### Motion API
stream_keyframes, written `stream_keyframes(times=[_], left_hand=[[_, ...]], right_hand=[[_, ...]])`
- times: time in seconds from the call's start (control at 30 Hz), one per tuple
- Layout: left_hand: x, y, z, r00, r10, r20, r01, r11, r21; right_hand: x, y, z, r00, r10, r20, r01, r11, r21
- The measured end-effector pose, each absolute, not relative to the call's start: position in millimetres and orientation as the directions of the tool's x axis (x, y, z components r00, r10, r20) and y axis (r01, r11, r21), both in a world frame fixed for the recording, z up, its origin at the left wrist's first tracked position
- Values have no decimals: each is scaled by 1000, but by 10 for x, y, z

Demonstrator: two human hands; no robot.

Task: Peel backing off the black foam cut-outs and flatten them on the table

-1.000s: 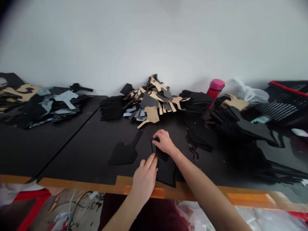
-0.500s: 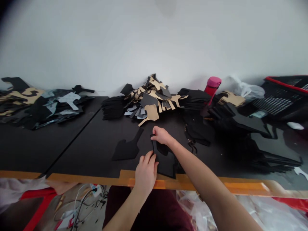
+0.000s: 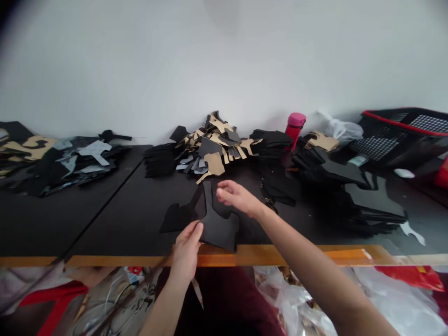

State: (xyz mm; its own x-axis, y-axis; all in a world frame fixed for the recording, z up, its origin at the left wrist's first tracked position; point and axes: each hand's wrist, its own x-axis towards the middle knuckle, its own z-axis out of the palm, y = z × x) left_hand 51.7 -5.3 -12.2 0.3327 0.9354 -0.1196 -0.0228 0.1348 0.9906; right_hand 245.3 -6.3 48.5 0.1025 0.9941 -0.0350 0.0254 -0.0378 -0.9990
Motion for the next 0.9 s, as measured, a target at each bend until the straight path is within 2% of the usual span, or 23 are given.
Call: stream_keyframes(times=[0.1,0.23,0.3,0.4,0.5,0.63,0.77,0.9], left_hand=[[478,-108,-117,292,931,-221,-133,268,954],[498,-187,-71,364,887,-283,-307,401,863],[508,-210,-56,355,900,-253,-320,371,872],[492,-219,-61,306,931,-199,-250,281,927],[452,-223,-79,345,921,-180,-228,268,936],[424,-245,-108,390,903,-178,-224,281,933],[438,-258,-153,362,917,-170,-192,252,949],[465,-242,-208,339,924,-179,-176,249,952]], right_hand=[[2394,-324,289,67,997,-50,146,-59,-987],[2313,-525,106,130,989,67,318,23,-948],[2292,-557,83,140,985,97,333,45,-942],[2293,-565,96,159,980,117,332,58,-941],[2321,-547,96,169,976,134,344,69,-937],[2356,-518,36,201,967,159,250,107,-962],[2370,-596,6,267,949,166,201,114,-973],[2370,-838,32,154,988,-28,-45,-22,-999]])
